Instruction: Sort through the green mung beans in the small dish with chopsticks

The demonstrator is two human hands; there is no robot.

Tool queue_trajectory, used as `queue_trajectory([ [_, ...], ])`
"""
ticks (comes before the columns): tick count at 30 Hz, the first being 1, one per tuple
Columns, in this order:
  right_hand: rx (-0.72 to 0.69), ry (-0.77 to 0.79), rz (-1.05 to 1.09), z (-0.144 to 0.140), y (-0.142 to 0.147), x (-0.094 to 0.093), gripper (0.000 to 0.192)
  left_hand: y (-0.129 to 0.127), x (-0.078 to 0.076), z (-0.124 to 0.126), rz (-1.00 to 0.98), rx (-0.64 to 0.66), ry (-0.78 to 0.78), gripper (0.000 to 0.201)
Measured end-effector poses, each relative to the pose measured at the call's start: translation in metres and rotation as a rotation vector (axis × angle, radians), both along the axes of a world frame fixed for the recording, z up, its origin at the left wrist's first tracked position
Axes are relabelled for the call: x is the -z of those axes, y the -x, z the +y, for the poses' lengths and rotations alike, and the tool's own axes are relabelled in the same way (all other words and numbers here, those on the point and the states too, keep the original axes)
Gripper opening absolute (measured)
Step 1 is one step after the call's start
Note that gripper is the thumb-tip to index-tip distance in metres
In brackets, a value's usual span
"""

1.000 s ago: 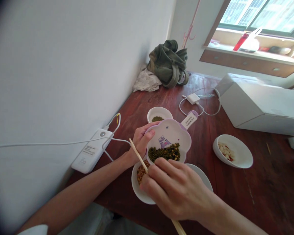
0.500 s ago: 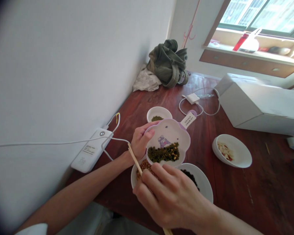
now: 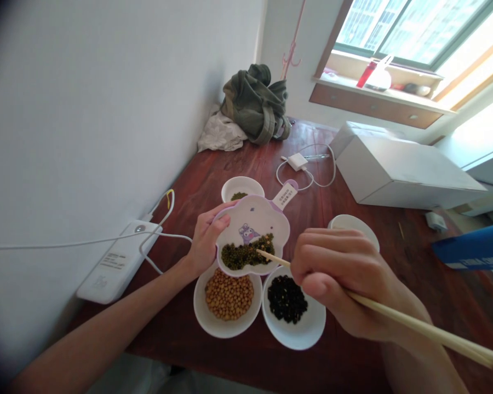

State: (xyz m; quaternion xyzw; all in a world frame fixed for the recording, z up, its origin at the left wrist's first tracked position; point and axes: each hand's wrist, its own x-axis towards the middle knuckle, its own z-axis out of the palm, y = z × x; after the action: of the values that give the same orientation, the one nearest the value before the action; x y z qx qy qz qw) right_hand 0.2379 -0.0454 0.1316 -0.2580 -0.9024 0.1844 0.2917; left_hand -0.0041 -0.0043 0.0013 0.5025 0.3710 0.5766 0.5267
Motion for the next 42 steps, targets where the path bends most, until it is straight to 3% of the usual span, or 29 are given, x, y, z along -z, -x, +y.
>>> queue_trajectory([
  [4, -0.088, 0.138, -0.015, 0.015, 0.004, 0.012, 0.032, -0.002, 0.001, 0.002, -0.063, -0.019, 0.033, 0.041],
  [9, -0.11, 0.139, -0.062, 0.017, 0.009, 0.021, 0.022, -0.002, 0.003, 0.003, -0.098, 0.006, 0.032, 0.036],
  [19, -0.088, 0.12, -0.103, 0.021, 0.007, 0.015, 0.018, -0.004, 0.001, 0.003, -0.067, -0.036, 0.049, 0.04],
  [27, -0.049, 0.166, -0.073, 0.019, -0.01, 0.005, 0.037, -0.004, 0.002, 0.003, -0.099, -0.002, 0.054, 0.039],
  [42, -0.029, 0.141, -0.137, 0.027, -0.004, 0.011, 0.027, -0.004, 0.001, 0.003, -0.087, -0.032, 0.074, 0.042],
])
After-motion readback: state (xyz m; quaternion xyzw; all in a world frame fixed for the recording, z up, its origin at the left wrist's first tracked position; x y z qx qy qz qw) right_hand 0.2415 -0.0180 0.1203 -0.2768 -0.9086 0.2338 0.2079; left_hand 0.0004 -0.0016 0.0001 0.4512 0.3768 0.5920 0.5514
